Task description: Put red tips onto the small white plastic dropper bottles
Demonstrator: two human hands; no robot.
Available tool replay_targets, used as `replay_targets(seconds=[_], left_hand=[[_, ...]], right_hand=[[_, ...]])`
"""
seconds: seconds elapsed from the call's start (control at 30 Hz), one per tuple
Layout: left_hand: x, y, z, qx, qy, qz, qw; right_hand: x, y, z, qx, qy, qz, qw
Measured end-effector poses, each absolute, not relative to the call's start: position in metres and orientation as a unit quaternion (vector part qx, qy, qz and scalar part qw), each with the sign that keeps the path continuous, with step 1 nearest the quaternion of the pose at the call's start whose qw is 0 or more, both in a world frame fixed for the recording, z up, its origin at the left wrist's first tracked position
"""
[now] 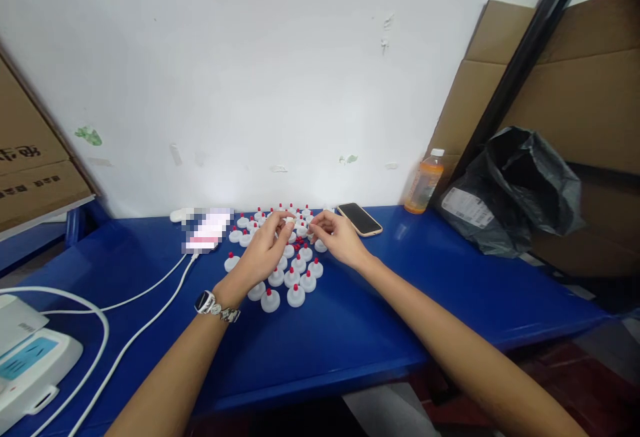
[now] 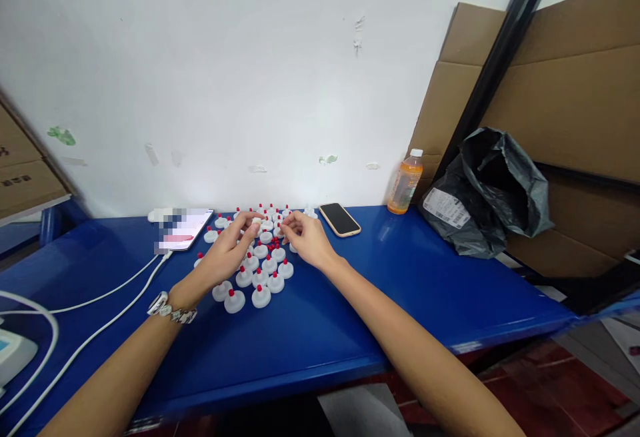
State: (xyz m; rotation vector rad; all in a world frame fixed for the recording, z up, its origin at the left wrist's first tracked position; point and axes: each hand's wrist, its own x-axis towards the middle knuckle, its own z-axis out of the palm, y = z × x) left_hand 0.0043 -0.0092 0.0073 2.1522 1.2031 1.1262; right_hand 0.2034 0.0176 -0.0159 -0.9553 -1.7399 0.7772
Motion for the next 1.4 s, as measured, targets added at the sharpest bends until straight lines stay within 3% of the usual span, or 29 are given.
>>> replay_targets(seconds=[0.1, 0.37, 0.7, 0.93, 1.13, 1.23, 1.4], left_hand=[[0.005, -0.011, 0.008, 0.773, 0.438, 0.404, 0.216], [0.012, -0.014, 0.005, 0.776, 0.422, 0.414, 0.222], [0.027, -0.017, 0.003, 0.759, 0.405, 0.444, 0.252], [0.035, -0.021, 0.007, 0.731, 0.438, 0.45, 0.269], [0.027, -0.015, 0.009, 0.745, 0.443, 0.422, 0.267], [0.015, -0.006, 0.007, 0.743, 0.483, 0.412, 0.212], [0.001, -0.002, 0.003, 0.761, 0.466, 0.42, 0.166]], right_hand=[[0.197, 0.013, -0.014, -0.344, -0.644, 0.428, 0.532], [0.177, -0.001, -0.009, -0.296, -0.523, 0.528, 0.599], [0.157, -0.01, 0.0, -0.249, -0.419, 0.566, 0.665], [0.148, -0.008, 0.008, -0.231, -0.42, 0.523, 0.705], [0.163, 0.001, 0.006, -0.277, -0.497, 0.49, 0.66], [0.181, 0.013, -0.003, -0.358, -0.591, 0.383, 0.613], [0.198, 0.023, -0.016, -0.457, -0.746, 0.185, 0.448]])
